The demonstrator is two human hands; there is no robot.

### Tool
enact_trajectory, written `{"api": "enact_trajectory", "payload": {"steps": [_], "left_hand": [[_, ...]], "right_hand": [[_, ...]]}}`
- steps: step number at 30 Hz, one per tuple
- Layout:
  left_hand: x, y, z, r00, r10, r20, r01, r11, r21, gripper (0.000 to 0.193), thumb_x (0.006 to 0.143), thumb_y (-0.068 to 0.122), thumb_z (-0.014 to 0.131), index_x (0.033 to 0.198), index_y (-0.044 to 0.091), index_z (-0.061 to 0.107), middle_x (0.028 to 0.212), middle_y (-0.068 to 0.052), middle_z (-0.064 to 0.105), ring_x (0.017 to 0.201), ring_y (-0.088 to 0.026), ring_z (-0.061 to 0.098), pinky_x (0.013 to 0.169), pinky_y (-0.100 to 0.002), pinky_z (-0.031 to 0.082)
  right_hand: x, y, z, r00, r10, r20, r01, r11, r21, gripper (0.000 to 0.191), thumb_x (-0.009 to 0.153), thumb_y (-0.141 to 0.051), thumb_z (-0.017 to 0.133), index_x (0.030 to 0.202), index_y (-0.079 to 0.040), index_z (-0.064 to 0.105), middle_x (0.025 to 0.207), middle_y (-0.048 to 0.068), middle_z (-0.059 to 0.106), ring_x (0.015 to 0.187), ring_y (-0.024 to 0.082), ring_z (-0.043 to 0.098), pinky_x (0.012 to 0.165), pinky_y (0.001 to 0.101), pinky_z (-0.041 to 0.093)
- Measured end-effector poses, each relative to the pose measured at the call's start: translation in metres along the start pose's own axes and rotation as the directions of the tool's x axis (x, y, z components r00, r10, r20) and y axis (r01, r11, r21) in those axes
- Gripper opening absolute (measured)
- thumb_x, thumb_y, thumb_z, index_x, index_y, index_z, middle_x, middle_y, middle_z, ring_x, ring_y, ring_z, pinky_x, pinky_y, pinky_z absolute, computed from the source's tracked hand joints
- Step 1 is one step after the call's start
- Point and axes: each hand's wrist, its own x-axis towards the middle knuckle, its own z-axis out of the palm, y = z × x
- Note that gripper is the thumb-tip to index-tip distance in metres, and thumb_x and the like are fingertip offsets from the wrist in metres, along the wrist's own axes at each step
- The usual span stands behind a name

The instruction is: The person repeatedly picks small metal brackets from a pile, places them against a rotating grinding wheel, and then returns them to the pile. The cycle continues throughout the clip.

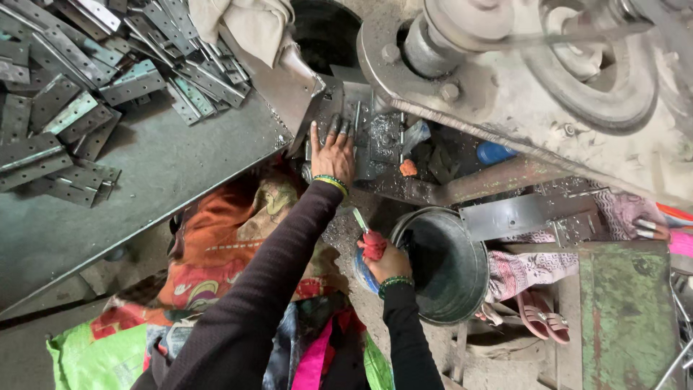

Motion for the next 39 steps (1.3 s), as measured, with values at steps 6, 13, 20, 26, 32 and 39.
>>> {"api": "enact_trajectory", "payload": {"steps": [6,13,20,26,32,39], "left_hand": [[-0.001,-0.003,-0.002,0.998,-0.009,-0.059,0.003,0.994,-0.105,0.049,0.101,0.026,0.044,0.147,0.012,0.054,0.159,-0.007,0.044,0.15,-0.023,0.034,0.122,-0.065,-0.006],[-0.001,-0.002,-0.001,0.998,-0.023,-0.067,0.014,0.99,-0.141,0.044,0.102,0.025,0.045,0.141,0.011,0.059,0.157,-0.006,0.049,0.151,-0.022,0.037,0.124,-0.063,-0.003],[0.004,-0.005,-0.015,0.999,-0.044,-0.008,0.043,0.993,-0.11,0.047,0.1,0.021,0.043,0.144,0.012,0.056,0.157,-0.007,0.047,0.154,-0.024,0.032,0.124,-0.063,-0.003],[0.017,-0.004,-0.01,0.998,-0.023,0.067,0.025,0.999,-0.036,0.054,0.099,0.02,0.038,0.152,0.014,0.044,0.167,-0.006,0.03,0.154,-0.023,0.024,0.121,-0.062,-0.008],[0.045,-0.001,0.001,0.991,-0.036,0.132,0.034,0.999,0.018,0.056,0.102,0.02,0.037,0.157,0.019,0.038,0.168,-0.003,0.023,0.155,-0.022,0.022,0.122,-0.064,-0.006],[0.04,-0.018,0.002,0.982,-0.028,0.185,0.07,0.973,-0.221,0.043,0.11,0.024,0.04,0.152,0.026,0.05,0.165,0.005,0.041,0.158,-0.019,0.034,0.128,-0.055,0.025]], "right_hand": [[0.015,0.012,-0.01,0.986,-0.122,0.116,0.107,0.986,0.129,0.054,0.07,-0.036,0.083,0.119,-0.017,0.07,0.107,0.011,0.078,0.103,0.032,0.072,0.087,0.043,0.057],[0.024,0.012,-0.02,0.989,0.036,0.142,-0.023,0.996,-0.09,0.061,0.068,-0.04,0.084,0.122,-0.017,0.068,0.11,0.012,0.076,0.103,0.035,0.071,0.088,0.045,0.056],[0.012,0.03,0.055,0.996,0.093,-0.002,-0.093,0.995,-0.04,0.047,0.08,-0.034,0.079,0.124,-0.019,0.072,0.11,0.015,0.075,0.105,0.038,0.07,0.088,0.0461,0.056],[0.018,0.021,-0.009,0.973,-0.198,0.117,0.164,0.955,0.249,0.049,0.073,-0.024,0.076,0.122,-0.018,0.067,0.115,0.004,0.078,0.106,0.027,0.074,0.089,0.0374,0.056],[0.01,0.015,-0.003,0.991,-0.078,0.109,0.071,0.995,0.072,0.046,0.072,-0.028,0.079,0.117,-0.023,0.074,0.115,0.006,0.075,0.103,0.031,0.072,0.086,0.0416,0.056],[0.019,0.038,0.062,0.994,0.112,0.018,-0.113,0.992,0.055,0.042,0.081,-0.04,0.076,0.116,-0.019,0.074,0.109,0.019,0.076,0.105,0.039,0.071,0.086,0.0473,0.058]]}}
